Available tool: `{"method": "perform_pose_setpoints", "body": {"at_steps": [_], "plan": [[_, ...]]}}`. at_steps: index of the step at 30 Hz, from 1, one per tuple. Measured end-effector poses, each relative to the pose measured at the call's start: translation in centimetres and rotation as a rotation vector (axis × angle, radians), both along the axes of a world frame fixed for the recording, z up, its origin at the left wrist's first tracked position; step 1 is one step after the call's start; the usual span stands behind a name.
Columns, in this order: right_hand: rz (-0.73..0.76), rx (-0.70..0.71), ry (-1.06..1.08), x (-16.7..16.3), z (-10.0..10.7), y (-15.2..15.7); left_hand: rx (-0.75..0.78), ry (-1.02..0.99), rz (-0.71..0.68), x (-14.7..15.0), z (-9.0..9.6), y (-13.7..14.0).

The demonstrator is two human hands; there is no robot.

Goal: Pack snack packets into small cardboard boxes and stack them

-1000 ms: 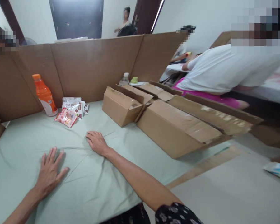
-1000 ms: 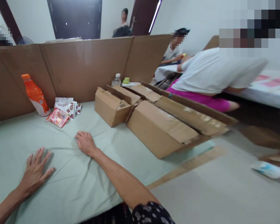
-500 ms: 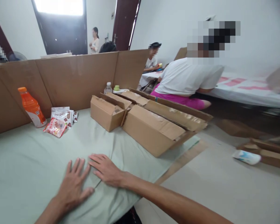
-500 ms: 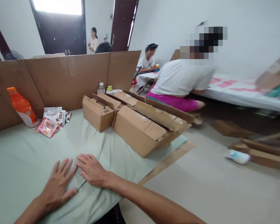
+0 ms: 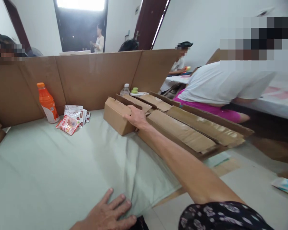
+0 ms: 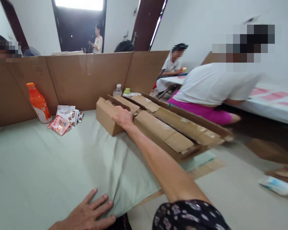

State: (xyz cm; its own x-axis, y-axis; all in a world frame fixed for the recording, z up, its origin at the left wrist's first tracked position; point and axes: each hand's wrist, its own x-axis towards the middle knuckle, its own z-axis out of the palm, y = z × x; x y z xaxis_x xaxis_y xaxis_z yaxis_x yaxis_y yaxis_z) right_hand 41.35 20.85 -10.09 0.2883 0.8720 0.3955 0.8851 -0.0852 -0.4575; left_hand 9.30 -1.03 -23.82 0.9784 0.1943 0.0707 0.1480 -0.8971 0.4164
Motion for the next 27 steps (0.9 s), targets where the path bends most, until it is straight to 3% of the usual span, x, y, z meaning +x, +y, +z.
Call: {"method": "perform_pose_setpoints", "body": {"at_steps": [2, 5, 8, 11, 15, 18, 21, 24, 27], "plan": [[0.047, -0.011, -0.007, -0.2, 0.1, -0.8, -0.151, -0.045, 0.115, -2.0, 0.6, -0.5], [0.134, -0.025, -0.013, -0.9, 0.4, -3.8, -0.288, -0.145, 0.443, -6.5, 1.7, -0.3], [0.283, -0.007, 0.021, -2.8, 0.7, -8.3, -0.247, -0.280, 0.751, -10.8, 2.6, 1.0], [0.533, 0.067, 0.124, -5.7, 1.1, -13.6, -0.199, -0.401, 0.925, -13.2, 3.7, 2.5], [0.950, 0.059, 0.206, -8.7, 2.0, -19.2, -0.246, -0.525, 0.884, -13.7, 5.5, 3.4], [1.220, -0.097, 0.179, -9.4, 3.0, -21.4, -0.424, -0.536, 0.873, -13.7, 6.6, 3.2], [1.272, -0.267, 0.129, -9.3, 4.1, -22.1, -0.597, -0.557, 0.908, -13.8, 6.9, 2.5], [1.294, -0.247, 0.150, -9.6, 5.2, -21.8, -0.693, -0.632, 0.826, -13.9, 6.5, 2.1], [1.235, -0.264, 0.089, -10.7, 6.4, -20.9, -0.698, -0.676, 0.766, -14.0, 5.6, 2.0]]}}
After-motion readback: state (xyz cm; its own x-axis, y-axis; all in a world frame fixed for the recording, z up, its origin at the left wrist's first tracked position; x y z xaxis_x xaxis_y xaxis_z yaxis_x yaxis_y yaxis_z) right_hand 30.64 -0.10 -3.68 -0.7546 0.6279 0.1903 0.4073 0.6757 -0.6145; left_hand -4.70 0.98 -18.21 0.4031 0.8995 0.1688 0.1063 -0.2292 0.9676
